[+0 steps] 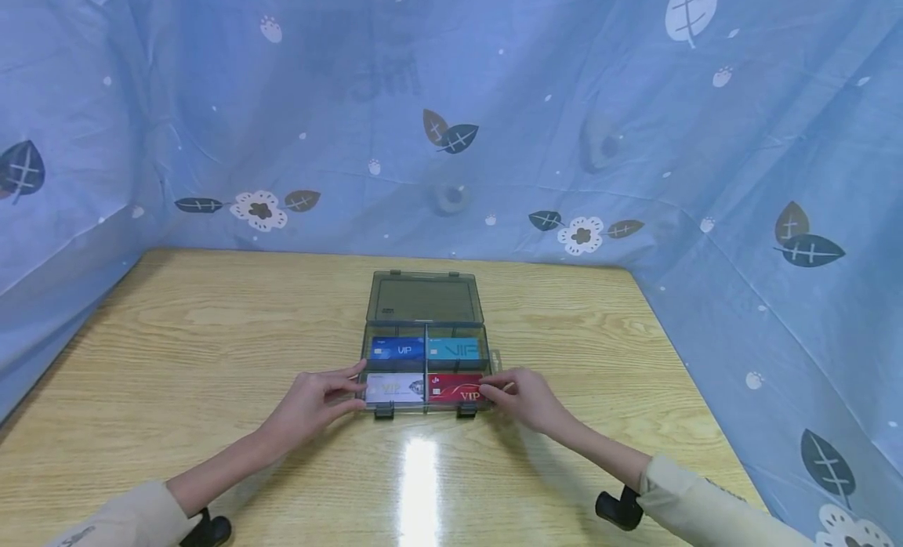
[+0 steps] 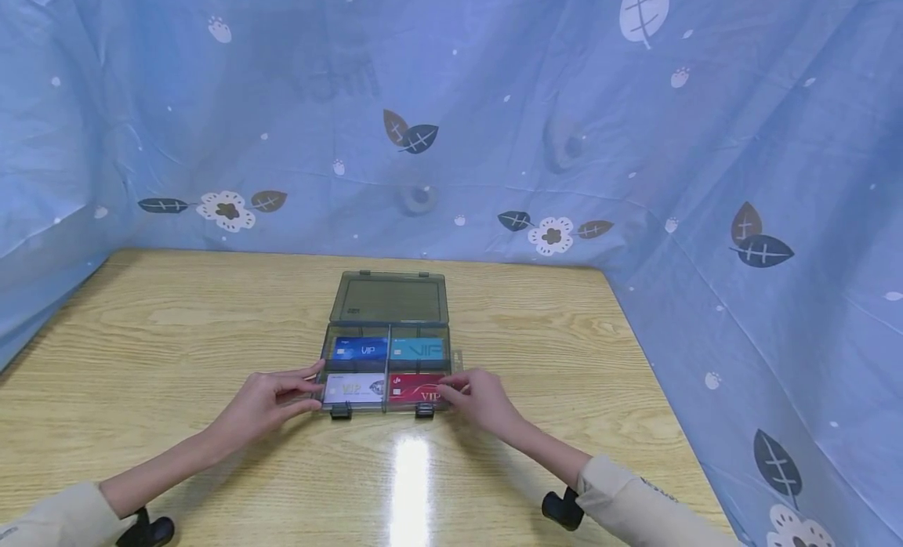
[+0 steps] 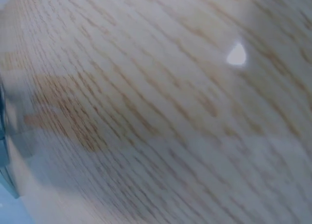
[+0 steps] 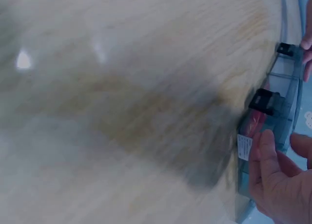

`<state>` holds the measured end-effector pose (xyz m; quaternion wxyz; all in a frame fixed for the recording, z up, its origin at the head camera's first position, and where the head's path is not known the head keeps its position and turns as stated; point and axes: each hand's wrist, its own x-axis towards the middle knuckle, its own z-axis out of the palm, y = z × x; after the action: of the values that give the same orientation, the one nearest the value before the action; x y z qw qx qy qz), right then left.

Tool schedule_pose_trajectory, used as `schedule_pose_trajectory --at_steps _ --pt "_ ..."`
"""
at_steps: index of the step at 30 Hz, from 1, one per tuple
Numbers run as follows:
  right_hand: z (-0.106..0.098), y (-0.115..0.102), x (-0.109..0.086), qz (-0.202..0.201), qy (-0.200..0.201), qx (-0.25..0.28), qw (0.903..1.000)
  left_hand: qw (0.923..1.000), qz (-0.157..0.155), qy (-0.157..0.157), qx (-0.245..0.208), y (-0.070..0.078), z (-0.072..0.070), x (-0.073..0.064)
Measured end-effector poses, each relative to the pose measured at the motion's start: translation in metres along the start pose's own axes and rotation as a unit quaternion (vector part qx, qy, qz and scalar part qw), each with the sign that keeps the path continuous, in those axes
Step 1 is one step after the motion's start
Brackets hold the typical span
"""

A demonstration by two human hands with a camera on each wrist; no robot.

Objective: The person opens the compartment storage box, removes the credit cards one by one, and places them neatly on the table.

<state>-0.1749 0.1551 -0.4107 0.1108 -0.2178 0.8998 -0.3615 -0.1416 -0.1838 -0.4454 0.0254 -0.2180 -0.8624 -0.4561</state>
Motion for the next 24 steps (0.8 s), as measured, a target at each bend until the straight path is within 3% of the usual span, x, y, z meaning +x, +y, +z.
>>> schedule_pose_trajectory --at_steps 4,7,10,17,24 --pt "0.0 -0.011 0.01 0.002 -0.023 -0.076 0.9968 1.0 -0.001 -0.004 0.002 0.001 0.0 0.0" --pt "0.0 -0.022 0.018 0.005 -0.049 -0.159 0.986 1.0 -0.001 -0.005 0.002 0.001 0.0 0.001" --pt "0.0 -0.031 0.026 0.033 -0.082 -0.198 0.9761 1.0 -0.002 -0.005 0.003 0.002 -0.001 0.001" --pt "0.001 -0.043 0.038 0.097 -0.155 -0.248 0.9513 0.9999 -0.004 -0.008 0.007 0.003 -0.002 0.002" --pt "0.002 -0.043 0.038 0.12 -0.157 -0.236 0.9514 0.9999 -0.002 -0.009 0.013 0.003 -0.002 0.003"
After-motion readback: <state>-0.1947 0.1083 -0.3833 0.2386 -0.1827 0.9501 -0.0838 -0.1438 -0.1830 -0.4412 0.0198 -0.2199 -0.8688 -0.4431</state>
